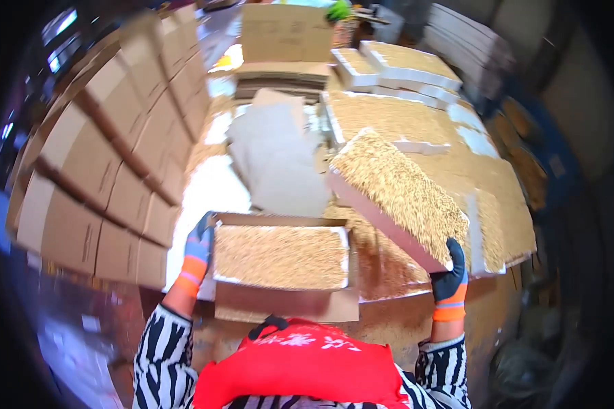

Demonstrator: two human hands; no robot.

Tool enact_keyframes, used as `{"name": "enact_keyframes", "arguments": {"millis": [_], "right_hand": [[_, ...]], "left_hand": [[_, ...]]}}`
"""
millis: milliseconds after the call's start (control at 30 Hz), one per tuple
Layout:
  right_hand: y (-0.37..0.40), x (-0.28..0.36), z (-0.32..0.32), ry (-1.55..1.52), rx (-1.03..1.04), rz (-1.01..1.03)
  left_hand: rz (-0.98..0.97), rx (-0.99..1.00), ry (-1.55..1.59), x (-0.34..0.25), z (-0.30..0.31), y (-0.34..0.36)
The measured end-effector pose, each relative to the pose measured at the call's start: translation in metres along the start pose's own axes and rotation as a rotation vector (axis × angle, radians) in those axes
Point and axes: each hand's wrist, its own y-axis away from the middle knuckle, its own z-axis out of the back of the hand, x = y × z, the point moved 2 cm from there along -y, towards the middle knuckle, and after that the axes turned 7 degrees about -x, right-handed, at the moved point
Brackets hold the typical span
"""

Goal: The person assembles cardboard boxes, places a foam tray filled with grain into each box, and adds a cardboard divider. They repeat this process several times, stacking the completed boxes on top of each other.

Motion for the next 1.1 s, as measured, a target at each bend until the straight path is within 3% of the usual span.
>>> {"name": "enact_keyframes", "arguments": {"millis": [67, 100, 133, 200, 267, 367, 433, 533, 567, 600, 667, 800, 833, 933, 1000, 1067, 1100], "right_hand": [[0.011, -0.011, -0.019, 0.124, 0.095, -0.033], [0.03, -0.006, -0.059, 0.165, 0.104, -0.057], [0.03, -0.015, -0.066, 0.323, 0.164, 0.001], [0.05, -0.018, -0.101, 0.751, 0.375, 0.303], [0.065, -0.027, -0.135, 0.397, 0.228, -0.155], [0.066, -0.047, -0.13, 0.491, 0.221, -0.237], [0.068, -0.047, -0.127, 0.712, 0.272, -0.223], [0.061, -0.046, -0.13, 1.026, 0.471, -0.272], [0.056, -0.048, -0.131, 1.116, 0.561, -0.298], [0.057, -0.044, -0.14, 1.379, 0.597, -0.347], [0.048, -0.053, -0.142, 1.976, 0.743, 0.283], [0.036, -0.055, -0.166, 2.139, 0.904, 0.165], [0.032, -0.06, -0.16, 2.125, 0.922, 0.226], [0.027, -0.055, -0.169, 2.226, 1.055, 0.224], [0.021, -0.046, -0.174, 2.096, 1.168, 0.255], [0.005, -0.033, -0.183, 1.935, 1.289, 0.214], [-0.011, -0.026, -0.187, 1.739, 1.147, 0.144]], "left_hand": [[0.018, -0.005, 0.038, 0.007, 0.001, 0.007], [0.002, 0.008, 0.112, 0.014, -0.002, 0.004], [-0.016, 0.019, 0.186, 0.01, -0.004, 0.005], [0.016, 0.062, 0.274, -0.01, -0.003, 0.013], [0.06, 0.133, 0.416, -0.017, -0.001, 0.014], [0.189, 0.283, 0.767, -0.005, 0.003, 0.008], [0.288, 0.358, 0.977, 0.008, 0.005, 0.007], [0.32, 0.313, 1.058, 0.031, 0.001, 0.008], [0.289, 0.259, 1.017, 0.039, -0.002, 0.007], [0.156, 0.139, 0.768, 0.034, -0.002, 0.006], [-0.054, -0.119, 0.237, 0.02, -0.004, 0.008], [-0.491, -0.216, -0.476, -0.055, 0.012, 0.033], [-0.596, -0.26, -0.583, -0.075, 0.009, 0.039], [-0.809, 0.011, -0.715, -0.119, -0.005, 0.055], [-0.897, 0.261, -0.639, -0.13, -0.025, 0.062], [-0.854, 0.41, -0.755, -0.133, -0.047, 0.072], [-0.781, 0.501, -0.812, -0.133, -0.058, 0.074]]}}
